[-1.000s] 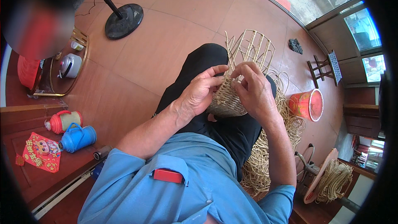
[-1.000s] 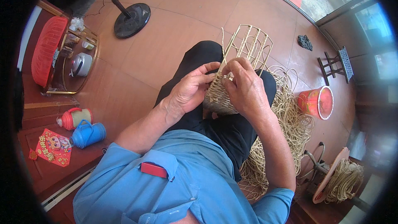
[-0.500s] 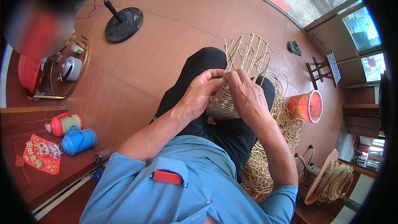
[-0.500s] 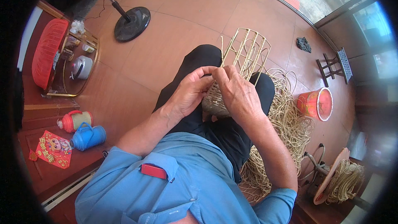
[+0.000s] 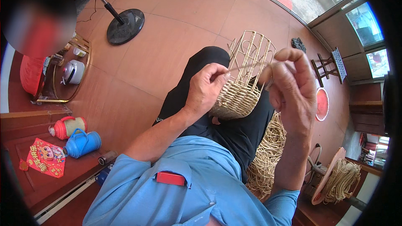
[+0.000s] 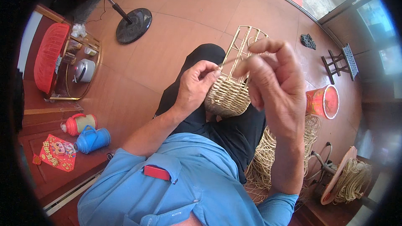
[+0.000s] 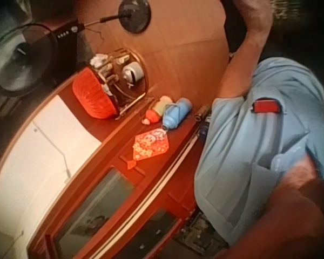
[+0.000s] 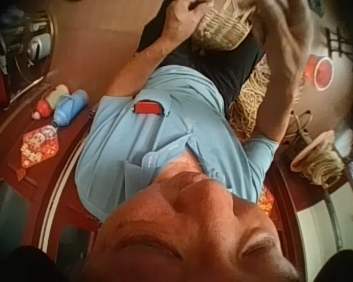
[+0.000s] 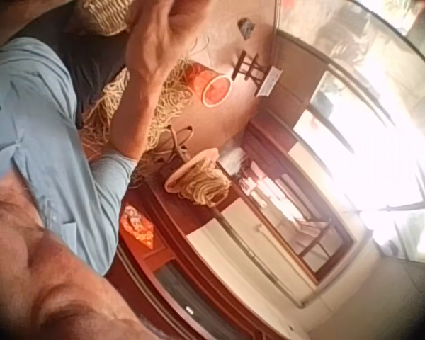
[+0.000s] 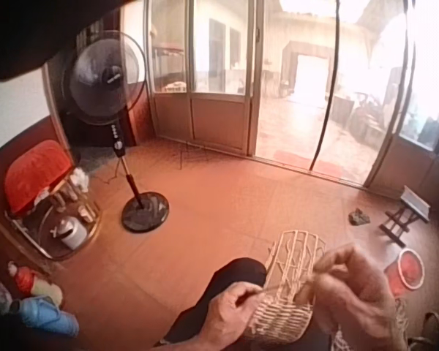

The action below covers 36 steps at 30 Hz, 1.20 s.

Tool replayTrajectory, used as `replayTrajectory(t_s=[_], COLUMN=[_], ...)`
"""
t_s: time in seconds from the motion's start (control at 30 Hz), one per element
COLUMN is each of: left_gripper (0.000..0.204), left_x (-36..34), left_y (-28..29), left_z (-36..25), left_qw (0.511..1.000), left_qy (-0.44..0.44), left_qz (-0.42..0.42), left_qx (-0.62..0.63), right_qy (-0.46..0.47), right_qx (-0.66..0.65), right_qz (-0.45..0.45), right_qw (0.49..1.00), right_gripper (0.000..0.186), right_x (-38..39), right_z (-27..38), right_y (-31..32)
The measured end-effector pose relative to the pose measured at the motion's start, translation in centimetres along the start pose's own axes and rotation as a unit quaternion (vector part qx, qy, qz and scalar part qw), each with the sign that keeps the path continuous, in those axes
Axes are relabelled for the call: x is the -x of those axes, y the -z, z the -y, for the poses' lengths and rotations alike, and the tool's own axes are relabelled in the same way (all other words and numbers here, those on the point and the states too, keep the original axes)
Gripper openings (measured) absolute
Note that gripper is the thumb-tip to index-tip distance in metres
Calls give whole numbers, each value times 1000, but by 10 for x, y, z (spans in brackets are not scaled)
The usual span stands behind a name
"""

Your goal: Weaving a bamboo or wicker basket structure by hand.

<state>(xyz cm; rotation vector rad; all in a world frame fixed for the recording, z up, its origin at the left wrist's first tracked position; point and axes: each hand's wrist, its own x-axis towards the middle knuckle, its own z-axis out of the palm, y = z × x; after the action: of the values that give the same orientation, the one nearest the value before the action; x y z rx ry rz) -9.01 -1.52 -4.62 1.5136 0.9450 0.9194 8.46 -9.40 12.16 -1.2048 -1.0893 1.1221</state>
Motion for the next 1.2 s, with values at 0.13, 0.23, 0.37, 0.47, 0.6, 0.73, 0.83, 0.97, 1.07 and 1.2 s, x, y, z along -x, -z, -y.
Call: replayTrajectory(t_s=[0.13,0.23,0.37,0.47,0.6,0.73,0.83,0.97,1.07,1.2], left_gripper=[18,22,25,26,28,28,25,21,21,21], left_x=[-7,-10,-11,-10,-6,-6,-5,-1,2,-1], left_y=[2,3,8,9,9,7,5,4,3,0], left_z=[9,6,4,1,1,0,13,17,23,24], left_qw=[980,971,973,977,977,987,972,873,856,849], left_qy=[110,135,146,145,150,122,148,238,250,262], left_qz=[8,9,16,33,48,64,80,98,98,90], left_qx=[168,194,177,155,142,87,165,413,442,451], right_qy=[45,-26,-41,-42,1,12,30,22,24,10], right_qx=[98,204,267,339,379,454,510,556,555,549], right_qz=[-97,-114,-103,-93,-82,-39,-4,27,30,28], right_qw=[989,972,957,935,922,890,859,831,831,836], right_gripper=[32,33,29,26,25,23,24,22,19,23], right_x=[-5,-3,2,2,-1,-6,-12,-17,-19,-21], right_z=[-28,-61,-77,-82,-86,-93,-97,-93,-91,-93], right_y=[16,24,15,10,3,1,-1,-1,-1,2])
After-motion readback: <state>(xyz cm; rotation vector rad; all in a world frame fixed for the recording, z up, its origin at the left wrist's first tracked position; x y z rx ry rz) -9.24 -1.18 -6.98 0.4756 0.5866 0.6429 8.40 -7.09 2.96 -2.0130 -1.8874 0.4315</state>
